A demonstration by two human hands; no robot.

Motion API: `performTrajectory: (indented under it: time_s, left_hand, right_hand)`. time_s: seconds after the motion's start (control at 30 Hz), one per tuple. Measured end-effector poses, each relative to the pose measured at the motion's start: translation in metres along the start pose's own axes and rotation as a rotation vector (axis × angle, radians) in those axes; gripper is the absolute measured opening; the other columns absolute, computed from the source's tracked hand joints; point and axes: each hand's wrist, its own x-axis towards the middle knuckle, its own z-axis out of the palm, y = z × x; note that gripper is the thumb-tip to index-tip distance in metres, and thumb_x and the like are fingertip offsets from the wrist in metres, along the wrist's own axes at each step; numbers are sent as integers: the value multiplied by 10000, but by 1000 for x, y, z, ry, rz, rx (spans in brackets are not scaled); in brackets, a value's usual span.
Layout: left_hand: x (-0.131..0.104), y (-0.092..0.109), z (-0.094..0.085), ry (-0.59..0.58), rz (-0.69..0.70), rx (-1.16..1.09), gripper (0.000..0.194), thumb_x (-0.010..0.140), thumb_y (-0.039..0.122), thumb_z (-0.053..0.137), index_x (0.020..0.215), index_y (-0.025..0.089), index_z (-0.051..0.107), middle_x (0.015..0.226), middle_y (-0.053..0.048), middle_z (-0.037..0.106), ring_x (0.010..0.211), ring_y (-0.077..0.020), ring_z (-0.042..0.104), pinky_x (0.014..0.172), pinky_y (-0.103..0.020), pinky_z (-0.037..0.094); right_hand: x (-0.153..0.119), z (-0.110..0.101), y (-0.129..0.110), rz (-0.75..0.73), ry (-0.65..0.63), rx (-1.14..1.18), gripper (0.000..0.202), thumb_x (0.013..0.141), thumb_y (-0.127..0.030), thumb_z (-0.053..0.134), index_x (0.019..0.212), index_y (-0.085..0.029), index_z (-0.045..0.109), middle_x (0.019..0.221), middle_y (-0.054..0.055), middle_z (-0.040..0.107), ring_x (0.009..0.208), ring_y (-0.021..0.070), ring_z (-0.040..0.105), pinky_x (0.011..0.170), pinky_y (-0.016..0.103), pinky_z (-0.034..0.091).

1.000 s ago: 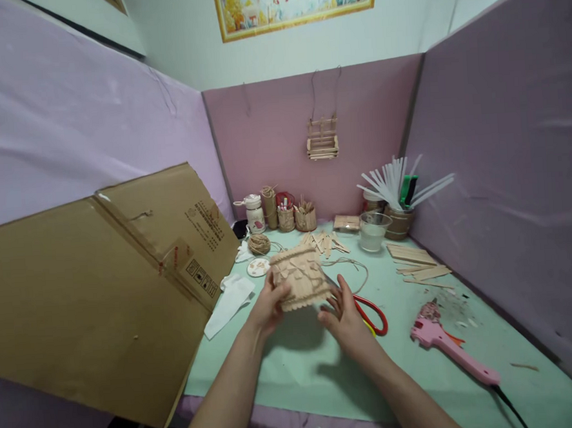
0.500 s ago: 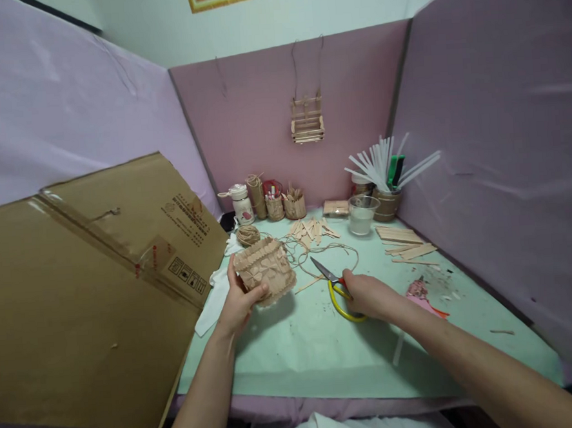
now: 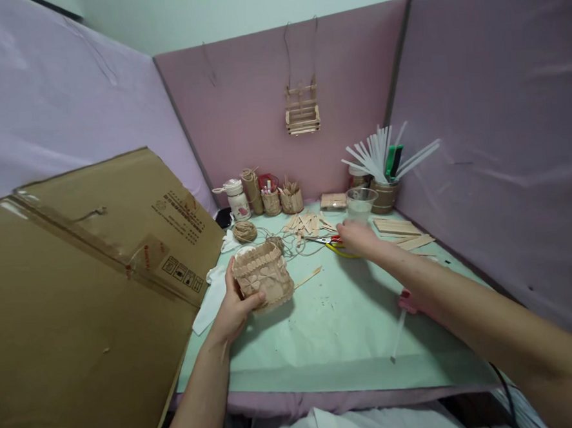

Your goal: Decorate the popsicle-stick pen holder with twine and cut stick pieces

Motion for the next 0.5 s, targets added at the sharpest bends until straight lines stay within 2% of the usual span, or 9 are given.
performTrajectory:
  time_s: [0.07, 0.17, 0.23, 0.37, 0.5]
  left_hand:
    - [0, -1, 0, 5, 13, 8, 1042, 535, 159, 789, 1393, 341, 225, 1425, -79, 386, 1282, -253, 398, 1015, -371, 370]
    - [-1, 0, 2, -27, 25, 17, 1066, 537, 149, 785, 1406, 340, 198, 1433, -81, 375, 1282, -249, 398, 1021, -369, 362]
    - [-1, 1, 4, -56, 15, 26, 1082, 541, 138, 780, 1416, 338, 175, 1442, -89, 362, 1278, -255, 405, 1020, -377, 362]
    - [1, 2, 9, -111, -8, 46, 1105, 537, 114, 777, 1424, 342, 159, 1455, -89, 348, 1270, -256, 418, 1021, -368, 362]
    - [9, -3, 24, -202, -21, 66, 1141, 535, 107, 781, 1435, 338, 119, 1447, -98, 361, 1286, -272, 398, 1039, -387, 340]
  right_hand:
    - [-7, 4, -18, -133, 0, 26, 323, 886, -323, 543, 1170, -169, 535, 1192, 85, 554, 1000, 205, 578, 835, 412, 492]
    - [-19, 16, -48, -365, -74, 83, 311, 887, -325, 542, 1158, -172, 541, 1174, 74, 565, 983, 198, 584, 823, 409, 498]
    - [-22, 23, -62, -445, -106, 99, 305, 887, -324, 542, 1150, -170, 546, 1165, 73, 571, 978, 196, 587, 821, 407, 499]
    - [-19, 30, -63, -430, -127, 89, 305, 887, -324, 543, 1147, -166, 548, 1165, 78, 571, 978, 196, 586, 823, 404, 498]
    - [-16, 26, -36, -287, -128, 67, 309, 888, -325, 541, 1154, -167, 543, 1159, 76, 572, 965, 193, 591, 810, 398, 504]
